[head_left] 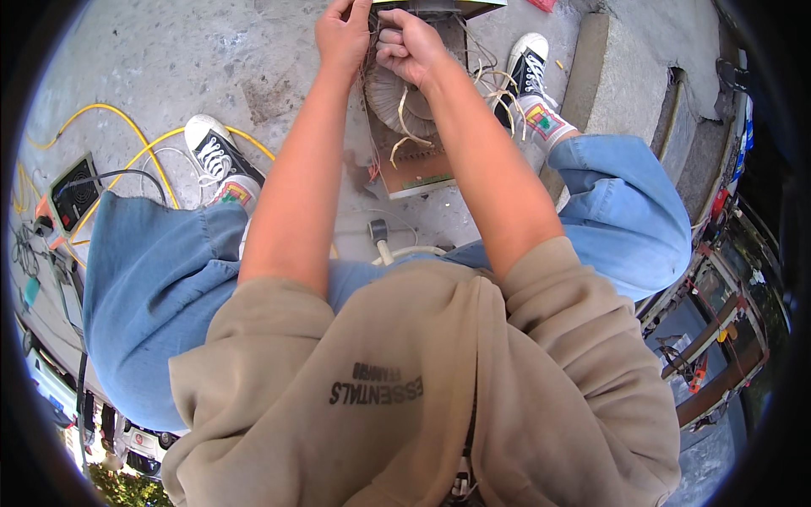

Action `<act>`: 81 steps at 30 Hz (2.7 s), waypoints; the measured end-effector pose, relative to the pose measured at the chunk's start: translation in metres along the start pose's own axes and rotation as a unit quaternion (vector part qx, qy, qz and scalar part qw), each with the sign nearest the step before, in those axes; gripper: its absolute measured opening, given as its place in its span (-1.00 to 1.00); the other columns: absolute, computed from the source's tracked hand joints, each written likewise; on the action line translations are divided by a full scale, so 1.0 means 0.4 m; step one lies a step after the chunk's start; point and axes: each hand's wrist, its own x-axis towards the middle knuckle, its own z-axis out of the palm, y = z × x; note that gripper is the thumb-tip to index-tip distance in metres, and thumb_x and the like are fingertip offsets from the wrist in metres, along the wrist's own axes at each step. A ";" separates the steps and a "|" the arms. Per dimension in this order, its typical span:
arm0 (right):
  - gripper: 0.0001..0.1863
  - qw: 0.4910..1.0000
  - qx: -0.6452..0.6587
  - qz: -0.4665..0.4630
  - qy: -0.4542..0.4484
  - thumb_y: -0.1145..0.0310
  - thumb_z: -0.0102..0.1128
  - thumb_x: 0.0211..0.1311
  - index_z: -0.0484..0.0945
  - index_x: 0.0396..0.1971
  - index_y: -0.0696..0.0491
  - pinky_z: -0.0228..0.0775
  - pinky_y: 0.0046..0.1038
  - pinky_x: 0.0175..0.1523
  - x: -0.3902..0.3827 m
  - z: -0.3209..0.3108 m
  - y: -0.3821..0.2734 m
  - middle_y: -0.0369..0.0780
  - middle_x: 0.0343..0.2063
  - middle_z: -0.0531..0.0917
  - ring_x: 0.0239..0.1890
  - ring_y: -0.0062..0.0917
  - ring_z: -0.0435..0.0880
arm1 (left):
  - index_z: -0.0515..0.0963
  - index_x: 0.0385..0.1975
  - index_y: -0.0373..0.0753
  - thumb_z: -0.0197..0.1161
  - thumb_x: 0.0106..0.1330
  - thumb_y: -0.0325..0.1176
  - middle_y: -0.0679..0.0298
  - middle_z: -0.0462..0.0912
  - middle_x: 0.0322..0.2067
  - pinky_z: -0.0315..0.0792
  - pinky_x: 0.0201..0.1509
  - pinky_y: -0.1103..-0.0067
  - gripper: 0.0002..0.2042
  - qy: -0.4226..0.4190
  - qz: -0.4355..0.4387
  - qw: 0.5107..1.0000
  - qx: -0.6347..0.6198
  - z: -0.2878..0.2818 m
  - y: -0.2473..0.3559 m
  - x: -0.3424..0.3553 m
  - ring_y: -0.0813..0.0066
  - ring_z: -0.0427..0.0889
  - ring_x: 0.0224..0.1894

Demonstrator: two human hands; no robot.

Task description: The person sits on the floor and works on an open electrical device, manipulating and separating wires inside the casing. They repeatedly pull, twist, and arrange the wires by hand without using visible tools.

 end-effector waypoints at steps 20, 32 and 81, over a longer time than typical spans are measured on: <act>-0.61 0.841 -0.373 -0.342 0.192 0.22 0.14 0.25 0.56 -0.66 0.20 0.45 -0.47 -0.46 -0.096 -0.050 0.042 -0.25 -0.75 0.56 -0.72 -0.59 0.51 | 0.42 0.10 -0.36 -0.03 0.46 -0.03 0.09 0.49 0.03 0.23 0.19 0.50 -0.52 -0.099 0.014 0.988 0.115 -0.005 -0.118 0.081 0.31 0.38 0.11; -0.87 0.908 -0.212 -0.262 0.250 0.51 0.31 0.06 0.61 -0.43 0.27 0.49 -0.55 -0.59 0.027 0.016 0.071 -0.19 -0.60 0.62 -0.67 -0.57 0.58 | 0.48 0.00 -0.34 -0.16 0.52 -0.05 0.14 0.56 -0.07 0.30 0.17 0.52 -0.55 -0.200 -0.033 0.977 0.059 -0.022 -0.059 0.077 0.39 0.46 0.03; -0.84 0.943 -0.244 -0.170 0.150 0.30 0.27 0.21 0.50 -0.37 0.05 0.11 -0.62 -0.60 -0.005 0.030 0.057 -0.47 -0.71 0.36 -0.71 -0.78 0.25 | 0.48 -0.08 -0.31 -0.13 0.52 -0.03 0.27 0.54 -0.27 0.38 -0.01 0.55 -0.57 -0.186 -0.023 0.981 0.054 -0.009 -0.077 0.073 0.51 0.44 -0.16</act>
